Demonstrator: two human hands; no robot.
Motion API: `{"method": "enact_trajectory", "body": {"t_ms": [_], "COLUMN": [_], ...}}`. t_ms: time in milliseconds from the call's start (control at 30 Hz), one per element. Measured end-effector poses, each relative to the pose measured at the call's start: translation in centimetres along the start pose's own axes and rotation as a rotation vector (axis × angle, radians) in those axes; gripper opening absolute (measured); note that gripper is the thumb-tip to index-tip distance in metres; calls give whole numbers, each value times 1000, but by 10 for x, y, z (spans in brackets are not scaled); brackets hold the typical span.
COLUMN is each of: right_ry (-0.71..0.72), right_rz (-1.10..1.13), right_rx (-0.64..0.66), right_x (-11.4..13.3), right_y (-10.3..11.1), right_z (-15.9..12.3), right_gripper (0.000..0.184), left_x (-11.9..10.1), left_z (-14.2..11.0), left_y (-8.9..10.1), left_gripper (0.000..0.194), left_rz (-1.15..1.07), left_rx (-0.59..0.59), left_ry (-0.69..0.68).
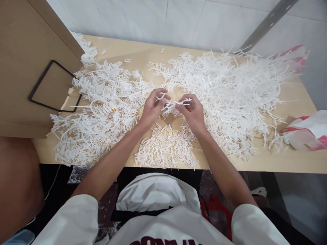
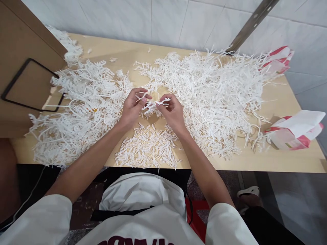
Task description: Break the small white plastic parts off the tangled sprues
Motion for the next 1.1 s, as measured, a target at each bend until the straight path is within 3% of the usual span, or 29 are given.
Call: {"method": "enact_trajectory", "body": {"t_ms": [133, 267, 400, 667, 867, 1100], "right_ry": [74, 109, 122, 14, -19, 73], "right_rz": [-68, -181, -268, -250, -423, -309], "right_rx": [4, 242, 358, 108, 42, -251], "right_x": [2, 6, 13, 0, -5, 3], "right_y": [3, 0, -5, 1, 2, 15], "right_z": [1, -3, -8, -1, -1, -2], "right_gripper": [22, 18, 24, 53, 45, 34], "left_x": [2, 5, 1, -10, -14, -9], "left_z": [1, 6, 8, 1, 3, 6], "left_y": [2, 11, 16, 3, 3, 6], "left_gripper": [26, 34, 47, 27, 8, 24], "left_rz": [-85, -242, -256, -275, -467, -425], "left_rx": [-116, -278, -301, -65, -62, -158], "left_ry": [-45, 30, 75, 137, 213, 257]}}
Point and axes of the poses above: each hand's wrist, its own z-axis towards the middle knuckle, its own y-axis out of the back of the hand, x = y × z, the point moved 2 cm from there along z, towards the middle knuckle, and after that the axes turned 1 degree about -y, right-handed, at the moved point
